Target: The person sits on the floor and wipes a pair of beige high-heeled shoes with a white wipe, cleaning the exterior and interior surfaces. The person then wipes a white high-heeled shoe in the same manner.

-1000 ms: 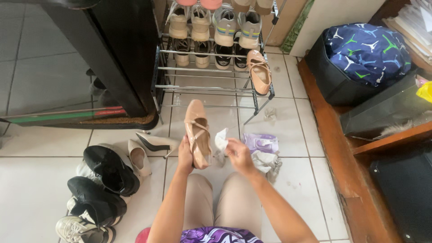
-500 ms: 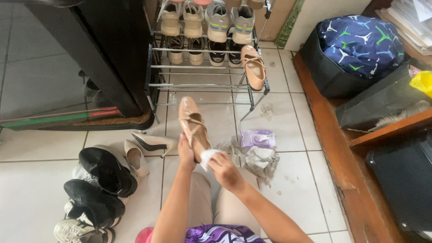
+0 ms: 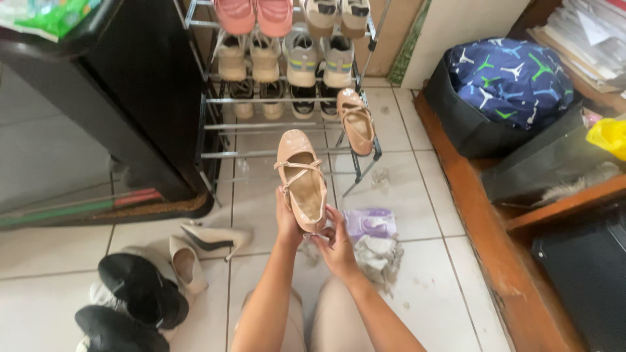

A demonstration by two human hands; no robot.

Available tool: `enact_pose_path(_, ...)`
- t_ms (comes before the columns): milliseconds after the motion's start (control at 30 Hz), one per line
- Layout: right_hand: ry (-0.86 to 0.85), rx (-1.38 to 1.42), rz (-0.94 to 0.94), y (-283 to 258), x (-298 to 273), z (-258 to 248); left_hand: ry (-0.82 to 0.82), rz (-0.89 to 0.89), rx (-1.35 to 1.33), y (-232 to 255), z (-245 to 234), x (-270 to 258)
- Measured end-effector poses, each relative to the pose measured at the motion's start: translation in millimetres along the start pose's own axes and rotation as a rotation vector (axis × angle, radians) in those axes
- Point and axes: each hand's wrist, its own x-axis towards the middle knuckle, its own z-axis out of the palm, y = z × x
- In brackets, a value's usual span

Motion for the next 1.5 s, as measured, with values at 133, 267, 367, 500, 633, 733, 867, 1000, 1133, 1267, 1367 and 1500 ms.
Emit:
enact_pose_path(133, 0.063, -0.353, -0.288, -14, 46, -9, -0.031, 0.121, 0.181, 2, 12, 42)
enact_pose_path(267, 0.045, -0.322, -0.239, -18, 98, -9, -0.041, 0.159, 0.18, 5, 24, 93)
enact_pose_path(367, 0.098, -0.333, -0.215, -13, 138, -10, -0.036, 0.041, 0.182, 5, 33, 134)
enact_pose_path(500, 0.242, -0.402, -0.215, 8, 184, -8, -0.083, -0.028, 0.244, -2, 40, 175)
enact_pose_path(633, 0.292, -0.499, -0.191, 32, 215, -10, 0.006, -0.066, 0.299, -1, 46, 192)
enact_pose_path(733, 0.272, -0.559, -0.232, 44, 230, -10, 0.007, -0.001, 0.298, -5, 39, 193)
enact_pose_path(867, 0.232, -0.582, -0.319, 38, 235, -9, 0.06, -0.035, 0.394, -15, 29, 195)
enact_pose_path(1000, 0.213, -0.591, -0.252, 15, 221, -13, 0.037, -0.034, 0.24, -24, 31, 204)
enact_pose_path(1133, 0.24, -0.506, -0.11, 15, 176, -18, 0.001, 0.045, 0.244, -31, 33, 196)
enact_pose_path(1267, 0.285, -0.187, 0.256, 58, 134, -27, -0.022, 0.045, 0.161, -22, 39, 165)
enact_pose_path(1367, 0.277, 0.316, 0.517, 94, 116, -39, -0.019, 0.153, 0.345, -10, 40, 137)
enact_pose_path(1500, 0.237, 0.834, 0.542, 112, 93, -42, 0.051, 0.18, 0.545, -14, 0, 79)
